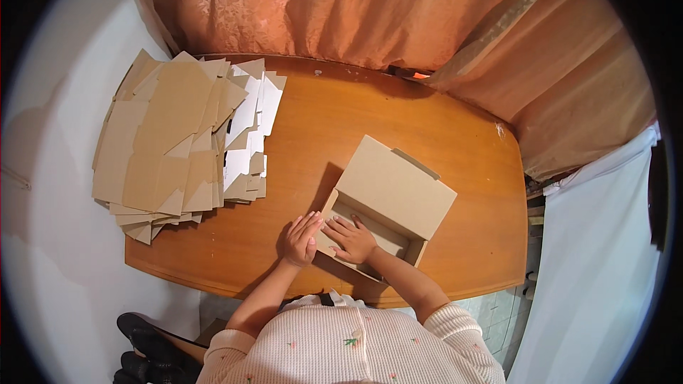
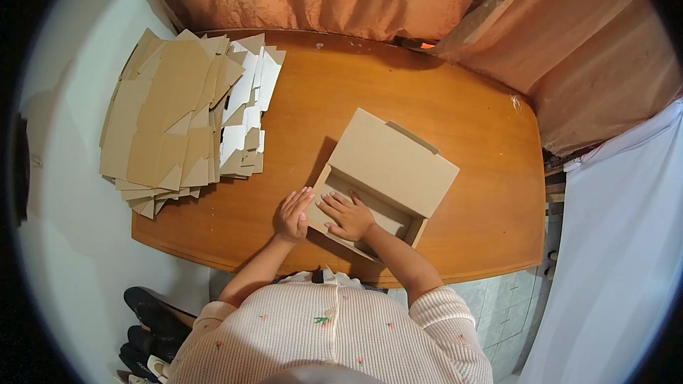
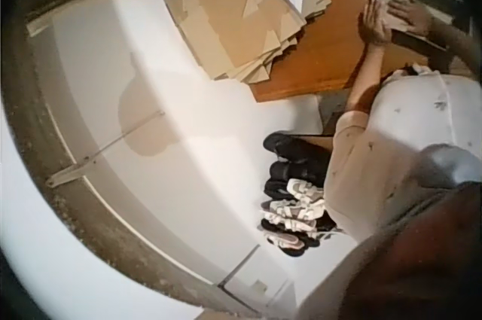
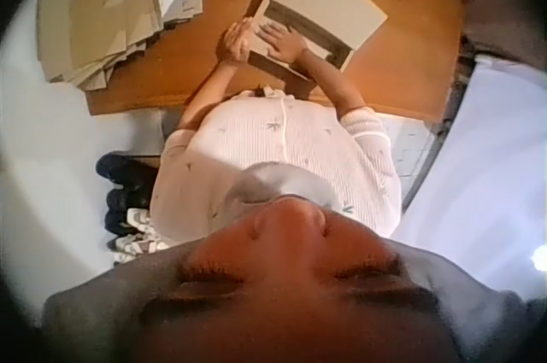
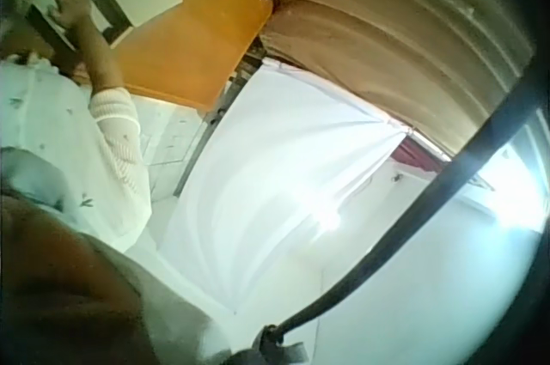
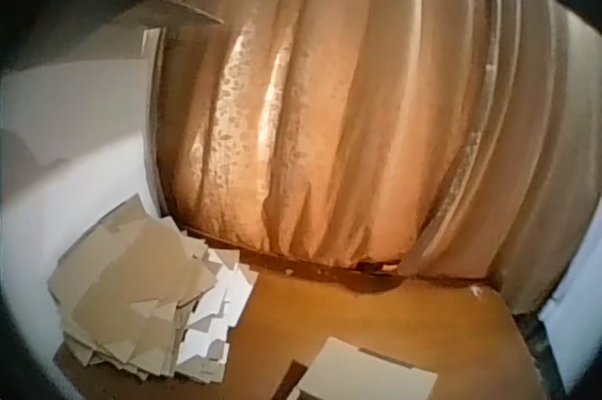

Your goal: The person assembles flat cardboard pieces into small rectangular boxes on a wooden table. They fold the sides and tuck the flaps to form the box structure, then place the completed boxes onto a wall shelf. The process is repeated for multiple units.

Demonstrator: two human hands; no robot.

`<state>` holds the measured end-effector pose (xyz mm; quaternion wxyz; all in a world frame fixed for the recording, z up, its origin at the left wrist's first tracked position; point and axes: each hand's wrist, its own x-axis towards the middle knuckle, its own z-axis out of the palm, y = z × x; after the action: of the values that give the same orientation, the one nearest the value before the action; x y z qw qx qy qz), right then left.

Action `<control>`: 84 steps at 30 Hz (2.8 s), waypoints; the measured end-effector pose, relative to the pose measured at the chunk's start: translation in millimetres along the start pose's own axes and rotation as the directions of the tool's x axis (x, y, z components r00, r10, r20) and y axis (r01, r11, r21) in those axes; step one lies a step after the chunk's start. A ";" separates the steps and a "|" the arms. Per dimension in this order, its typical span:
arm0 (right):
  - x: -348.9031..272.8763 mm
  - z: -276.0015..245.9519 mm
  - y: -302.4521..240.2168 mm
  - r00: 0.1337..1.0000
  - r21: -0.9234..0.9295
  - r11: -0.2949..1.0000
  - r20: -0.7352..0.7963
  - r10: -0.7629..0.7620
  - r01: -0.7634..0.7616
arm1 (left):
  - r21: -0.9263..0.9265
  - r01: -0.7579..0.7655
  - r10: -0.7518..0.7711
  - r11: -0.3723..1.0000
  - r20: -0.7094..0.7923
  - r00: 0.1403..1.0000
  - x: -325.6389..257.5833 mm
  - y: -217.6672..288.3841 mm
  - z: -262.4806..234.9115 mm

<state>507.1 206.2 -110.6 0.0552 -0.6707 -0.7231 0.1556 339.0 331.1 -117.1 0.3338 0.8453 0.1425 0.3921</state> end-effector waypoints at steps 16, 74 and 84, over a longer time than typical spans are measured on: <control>3.4 3.9 -3.6 0.998 -0.032 0.997 -0.002 0.065 -0.065 | 0.021 0.033 -0.033 0.999 0.021 0.999 8.4 8.7 -9.6; -109.4 0.0 -52.4 0.347 0.510 0.792 -0.715 0.607 -0.334 | 0.029 -0.390 0.073 0.920 0.966 0.246 1.8 51.4 81.8; -110.4 1.8 -51.0 0.342 0.495 0.796 -0.723 0.600 -0.348 | 0.061 -0.351 0.011 0.934 0.980 0.200 14.0 59.8 87.2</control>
<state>468.4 94.4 -82.8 0.4412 -0.8242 -0.3417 -0.0962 413.0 254.7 -109.7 0.1808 0.9507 -0.1453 -0.2058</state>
